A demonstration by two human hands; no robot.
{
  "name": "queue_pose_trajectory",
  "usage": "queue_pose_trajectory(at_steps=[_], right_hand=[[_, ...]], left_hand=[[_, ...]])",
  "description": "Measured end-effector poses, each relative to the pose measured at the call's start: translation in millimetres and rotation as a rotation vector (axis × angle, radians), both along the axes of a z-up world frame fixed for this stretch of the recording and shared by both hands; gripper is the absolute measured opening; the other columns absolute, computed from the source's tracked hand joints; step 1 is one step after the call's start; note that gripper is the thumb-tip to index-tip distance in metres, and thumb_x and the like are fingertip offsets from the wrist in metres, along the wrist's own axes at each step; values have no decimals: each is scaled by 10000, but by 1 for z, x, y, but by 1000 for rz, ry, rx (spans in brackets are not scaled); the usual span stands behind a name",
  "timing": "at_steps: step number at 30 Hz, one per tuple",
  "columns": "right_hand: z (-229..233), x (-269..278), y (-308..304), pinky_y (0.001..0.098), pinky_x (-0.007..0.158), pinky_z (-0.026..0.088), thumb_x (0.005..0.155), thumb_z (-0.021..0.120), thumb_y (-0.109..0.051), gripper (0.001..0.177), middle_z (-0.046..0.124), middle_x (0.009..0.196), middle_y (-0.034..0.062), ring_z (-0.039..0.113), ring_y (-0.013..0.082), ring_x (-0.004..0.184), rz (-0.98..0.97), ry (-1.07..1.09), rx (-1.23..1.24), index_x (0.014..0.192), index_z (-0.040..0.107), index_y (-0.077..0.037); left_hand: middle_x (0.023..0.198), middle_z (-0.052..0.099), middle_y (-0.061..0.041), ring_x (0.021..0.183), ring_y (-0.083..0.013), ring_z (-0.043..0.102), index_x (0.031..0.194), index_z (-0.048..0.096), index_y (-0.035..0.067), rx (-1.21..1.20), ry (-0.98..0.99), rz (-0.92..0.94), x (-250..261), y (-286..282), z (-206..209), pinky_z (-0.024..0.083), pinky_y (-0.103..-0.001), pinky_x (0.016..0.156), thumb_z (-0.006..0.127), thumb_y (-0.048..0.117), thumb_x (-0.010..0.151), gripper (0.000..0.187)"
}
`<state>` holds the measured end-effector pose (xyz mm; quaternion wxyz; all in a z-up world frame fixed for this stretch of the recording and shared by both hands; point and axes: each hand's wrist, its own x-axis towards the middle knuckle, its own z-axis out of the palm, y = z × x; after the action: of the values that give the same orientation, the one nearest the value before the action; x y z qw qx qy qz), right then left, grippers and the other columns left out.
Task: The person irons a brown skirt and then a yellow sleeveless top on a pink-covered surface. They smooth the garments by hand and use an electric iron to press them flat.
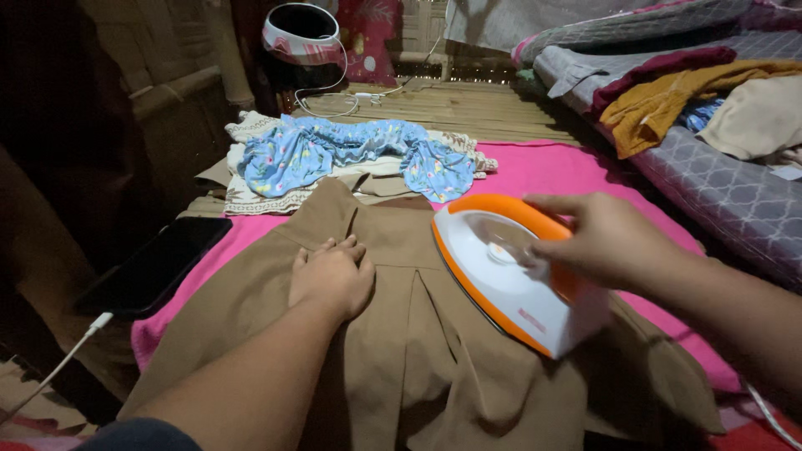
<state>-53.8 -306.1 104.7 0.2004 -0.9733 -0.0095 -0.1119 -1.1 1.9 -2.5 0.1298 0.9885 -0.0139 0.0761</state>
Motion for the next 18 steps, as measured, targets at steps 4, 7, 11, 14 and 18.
queue_pose_trajectory(at_steps=[4, 7, 11, 14, 18], right_hand=[[-3, 29, 13, 409, 867, 581, 746, 819, -329, 706, 761, 1186, 144, 768, 296, 987, -93, -44, -95, 1425, 626, -345], [-3, 46, 22, 415, 867, 581, 734, 814, -325, 706, 765, 1188, 130, 769, 296, 1002, -80, -47, -50, 1415, 629, -344], [-5, 42, 16, 394, 878, 574, 688, 848, -288, 774, 752, 1193, 156, 759, 272, 1034, 15, -60, -33, 1425, 612, -281], [-3, 16, 13, 381, 879, 567, 679, 894, -307, 798, 751, 1188, 161, 743, 247, 1050, 51, -50, -24, 1421, 605, -245], [6, -34, 13, 406, 829, 619, 739, 860, -332, 809, 787, 1092, 144, 830, 261, 924, -104, 155, 15, 1493, 568, -325]], left_hand=[[1634, 350, 74, 1520, -167, 286, 1451, 543, 238, -12, -6, 4, -1, 0, -2, 164, -494, 1248, 370, 399, 980, 527], [1634, 348, 75, 1522, -164, 283, 1454, 539, 236, -6, -3, 4, -1, 0, -1, 164, -494, 1248, 370, 393, 981, 526], [1635, 344, 81, 1524, -159, 276, 1454, 538, 246, -7, 12, 6, -1, 0, 0, 164, -488, 1249, 370, 394, 981, 523], [1634, 342, 81, 1522, -156, 276, 1457, 534, 248, -8, 10, 9, -1, 1, 0, 159, -490, 1249, 369, 394, 980, 525], [1636, 349, 88, 1525, -158, 279, 1450, 547, 249, -2, 11, 7, -2, 0, 0, 164, -491, 1252, 376, 405, 984, 519]])
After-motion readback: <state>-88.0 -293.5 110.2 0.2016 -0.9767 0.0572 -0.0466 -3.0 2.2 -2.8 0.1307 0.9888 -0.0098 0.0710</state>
